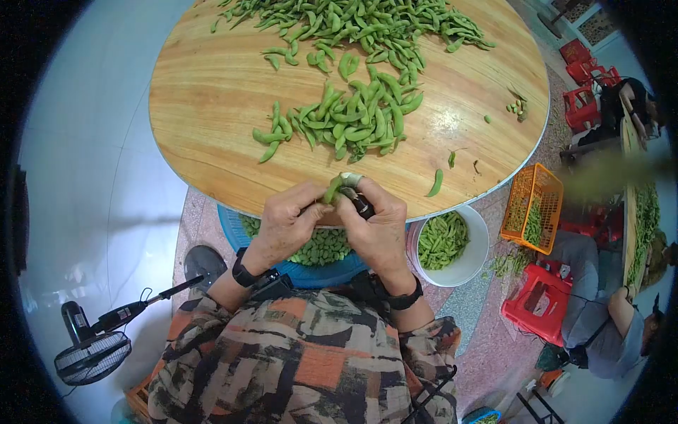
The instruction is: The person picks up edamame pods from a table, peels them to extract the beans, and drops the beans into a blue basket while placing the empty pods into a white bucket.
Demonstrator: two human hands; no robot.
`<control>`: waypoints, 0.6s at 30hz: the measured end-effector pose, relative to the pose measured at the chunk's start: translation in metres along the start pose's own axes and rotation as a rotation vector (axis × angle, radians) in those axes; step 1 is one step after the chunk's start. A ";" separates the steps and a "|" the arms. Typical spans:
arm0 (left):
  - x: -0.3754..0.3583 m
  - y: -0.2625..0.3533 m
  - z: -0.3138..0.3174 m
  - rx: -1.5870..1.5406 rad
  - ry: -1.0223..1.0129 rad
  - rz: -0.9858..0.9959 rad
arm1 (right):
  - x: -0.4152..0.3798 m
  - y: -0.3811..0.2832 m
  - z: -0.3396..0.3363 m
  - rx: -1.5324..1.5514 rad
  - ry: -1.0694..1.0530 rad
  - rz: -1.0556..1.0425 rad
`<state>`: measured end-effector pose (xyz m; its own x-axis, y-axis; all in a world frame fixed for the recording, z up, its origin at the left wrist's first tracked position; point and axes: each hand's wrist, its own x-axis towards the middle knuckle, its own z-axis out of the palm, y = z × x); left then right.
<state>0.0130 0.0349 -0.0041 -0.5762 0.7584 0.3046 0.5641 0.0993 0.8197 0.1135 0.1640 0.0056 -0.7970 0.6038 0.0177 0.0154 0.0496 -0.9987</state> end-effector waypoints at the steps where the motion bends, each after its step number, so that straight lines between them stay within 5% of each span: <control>1: 0.001 0.000 0.001 -0.001 0.000 0.000 | 0.001 -0.002 -0.001 0.051 -0.018 0.068; 4: 0.001 -0.001 0.000 -0.065 0.055 0.032 | 0.002 0.001 0.000 0.038 -0.004 0.085; 6: -0.002 -0.008 -0.007 -0.252 -0.147 -0.312 | 0.003 0.003 -0.003 0.053 -0.040 0.132; 7: -0.002 -0.011 -0.011 -0.252 -0.146 -0.314 | 0.003 0.003 -0.004 0.070 -0.076 0.181; 9: 0.000 -0.017 -0.016 -0.910 -0.290 -0.669 | 0.005 0.001 -0.007 0.137 -0.102 0.258; 11: 0.004 -0.010 -0.018 -0.933 -0.298 -0.700 | 0.005 0.001 -0.006 0.204 -0.124 0.332; 13: 0.006 -0.008 -0.018 -0.956 -0.303 -0.731 | 0.003 0.004 0.000 -0.033 -0.015 0.023; 17: 0.002 -0.007 -0.009 -1.174 -0.224 -0.751 | -0.001 0.002 0.006 -0.102 0.011 -0.072; 18: 0.001 -0.006 -0.006 -1.270 -0.178 -0.766 | -0.002 0.001 0.010 -0.264 0.040 -0.277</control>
<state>0.0054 0.0310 -0.0059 -0.3565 0.8583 -0.3690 -0.7656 -0.0419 0.6420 0.1095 0.1549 0.0044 -0.7683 0.5694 0.2924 -0.0384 0.4150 -0.9090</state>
